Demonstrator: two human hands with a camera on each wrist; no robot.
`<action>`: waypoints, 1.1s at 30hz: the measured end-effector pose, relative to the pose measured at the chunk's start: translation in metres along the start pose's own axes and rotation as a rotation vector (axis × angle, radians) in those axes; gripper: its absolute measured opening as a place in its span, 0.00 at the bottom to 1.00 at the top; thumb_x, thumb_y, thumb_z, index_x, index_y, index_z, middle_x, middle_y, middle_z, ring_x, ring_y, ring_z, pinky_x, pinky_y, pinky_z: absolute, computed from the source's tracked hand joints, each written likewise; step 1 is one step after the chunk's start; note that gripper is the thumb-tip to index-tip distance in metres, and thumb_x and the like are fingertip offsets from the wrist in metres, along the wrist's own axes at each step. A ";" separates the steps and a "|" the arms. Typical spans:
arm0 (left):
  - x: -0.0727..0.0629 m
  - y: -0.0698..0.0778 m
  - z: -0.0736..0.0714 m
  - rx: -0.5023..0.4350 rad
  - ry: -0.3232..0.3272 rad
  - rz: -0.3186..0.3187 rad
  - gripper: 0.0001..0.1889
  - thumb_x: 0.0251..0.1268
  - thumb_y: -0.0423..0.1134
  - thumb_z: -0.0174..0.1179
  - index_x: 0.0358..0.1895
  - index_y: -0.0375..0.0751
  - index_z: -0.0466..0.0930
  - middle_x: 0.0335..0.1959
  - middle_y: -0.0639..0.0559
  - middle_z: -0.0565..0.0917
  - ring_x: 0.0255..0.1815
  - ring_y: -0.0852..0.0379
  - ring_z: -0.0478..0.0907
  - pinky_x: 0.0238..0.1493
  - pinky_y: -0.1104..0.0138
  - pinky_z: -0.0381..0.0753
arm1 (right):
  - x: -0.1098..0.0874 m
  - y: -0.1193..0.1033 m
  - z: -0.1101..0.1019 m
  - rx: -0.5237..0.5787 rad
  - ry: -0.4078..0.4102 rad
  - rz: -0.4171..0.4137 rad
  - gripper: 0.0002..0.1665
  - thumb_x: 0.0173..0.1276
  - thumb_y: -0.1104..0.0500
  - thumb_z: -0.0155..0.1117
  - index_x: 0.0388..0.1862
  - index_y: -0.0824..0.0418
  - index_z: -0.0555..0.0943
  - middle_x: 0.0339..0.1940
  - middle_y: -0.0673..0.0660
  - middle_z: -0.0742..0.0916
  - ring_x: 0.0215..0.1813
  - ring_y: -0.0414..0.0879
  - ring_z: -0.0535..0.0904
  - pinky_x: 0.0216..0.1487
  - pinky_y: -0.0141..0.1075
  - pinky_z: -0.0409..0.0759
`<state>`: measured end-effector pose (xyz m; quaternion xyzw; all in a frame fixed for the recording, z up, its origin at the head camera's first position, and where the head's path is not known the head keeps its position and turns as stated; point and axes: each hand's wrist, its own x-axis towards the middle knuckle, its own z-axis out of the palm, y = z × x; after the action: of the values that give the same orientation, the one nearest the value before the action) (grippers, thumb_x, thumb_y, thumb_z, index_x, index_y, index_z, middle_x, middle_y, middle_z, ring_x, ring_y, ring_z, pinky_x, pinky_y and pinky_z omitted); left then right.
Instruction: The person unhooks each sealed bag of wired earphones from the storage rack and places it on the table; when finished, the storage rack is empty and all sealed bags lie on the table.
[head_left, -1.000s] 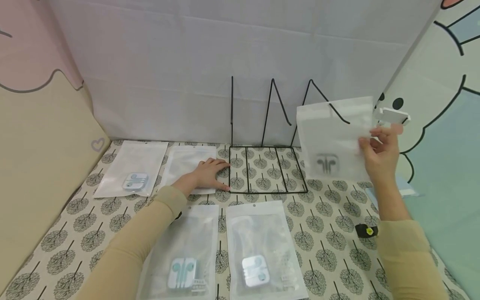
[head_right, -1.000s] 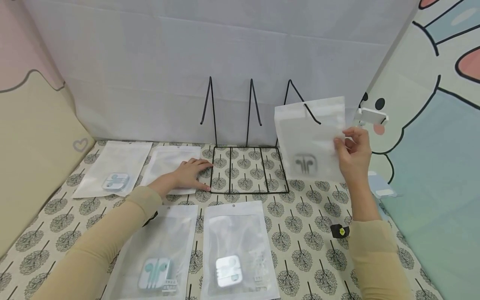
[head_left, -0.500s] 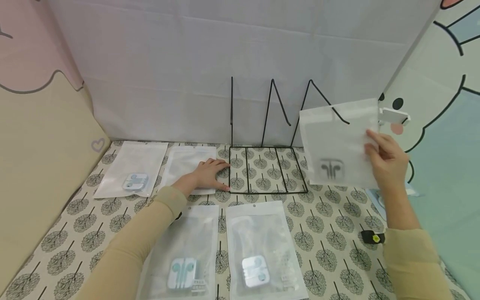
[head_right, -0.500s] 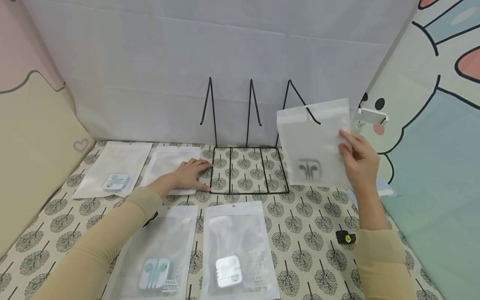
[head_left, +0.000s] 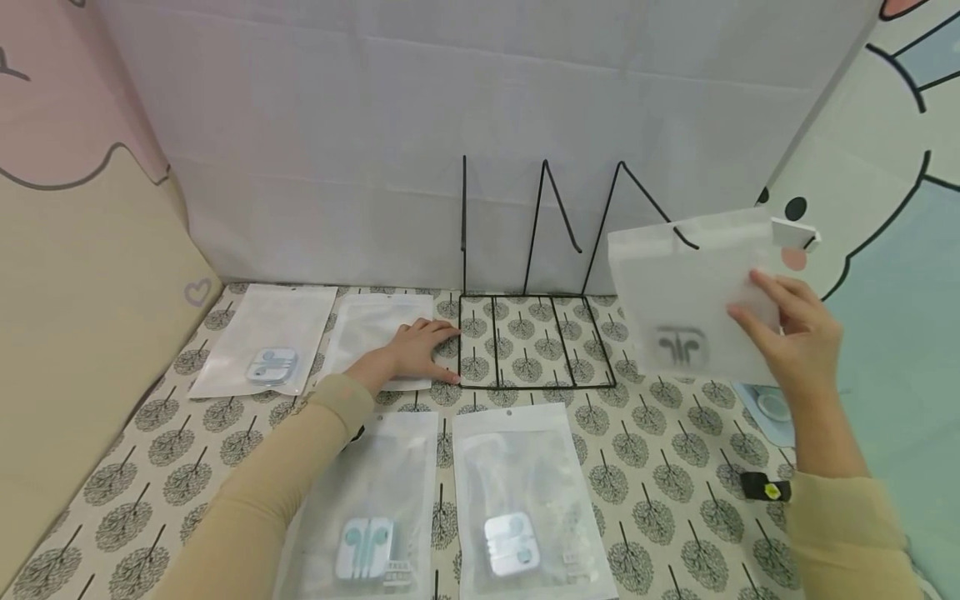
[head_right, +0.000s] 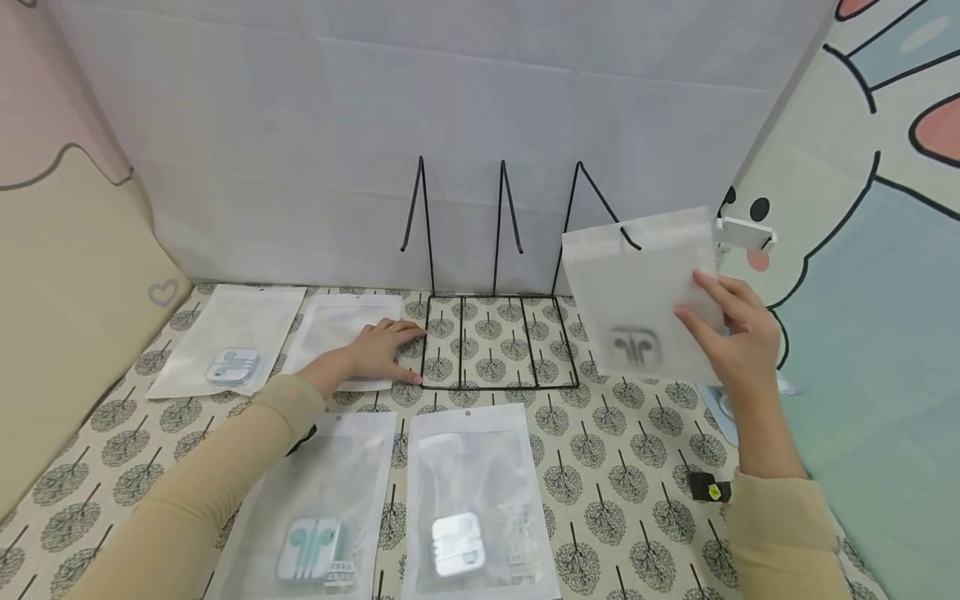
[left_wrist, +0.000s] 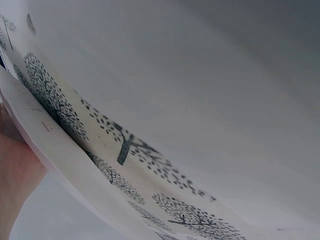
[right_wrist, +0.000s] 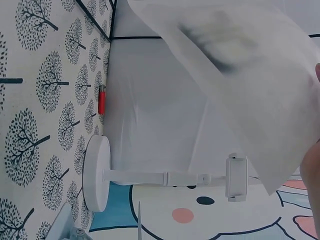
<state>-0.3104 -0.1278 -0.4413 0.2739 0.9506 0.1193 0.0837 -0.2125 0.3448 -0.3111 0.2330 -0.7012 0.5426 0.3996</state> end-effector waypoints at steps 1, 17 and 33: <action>0.000 0.000 0.000 -0.002 0.000 0.000 0.54 0.43 0.76 0.58 0.74 0.56 0.53 0.75 0.51 0.54 0.73 0.43 0.50 0.69 0.39 0.49 | 0.000 -0.001 -0.001 0.023 -0.004 -0.004 0.26 0.44 0.84 0.67 0.47 0.82 0.77 0.45 0.58 0.85 0.44 0.41 0.83 0.41 0.25 0.81; -0.002 0.003 -0.003 0.015 -0.004 0.004 0.53 0.44 0.75 0.58 0.74 0.54 0.52 0.75 0.50 0.54 0.73 0.43 0.50 0.69 0.40 0.51 | -0.009 -0.017 -0.021 0.062 -0.037 -0.009 0.29 0.42 0.83 0.69 0.48 0.81 0.77 0.44 0.62 0.82 0.42 0.41 0.84 0.39 0.25 0.82; -0.004 0.005 -0.004 0.013 -0.008 -0.007 0.52 0.45 0.74 0.58 0.74 0.55 0.52 0.75 0.50 0.54 0.74 0.43 0.49 0.69 0.39 0.49 | -0.017 -0.037 -0.029 0.253 -0.087 -0.048 0.34 0.40 0.78 0.75 0.48 0.87 0.72 0.43 0.63 0.81 0.45 0.46 0.83 0.39 0.28 0.82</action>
<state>-0.3058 -0.1264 -0.4358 0.2715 0.9520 0.1118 0.0860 -0.1657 0.3593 -0.3014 0.3214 -0.6380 0.6065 0.3491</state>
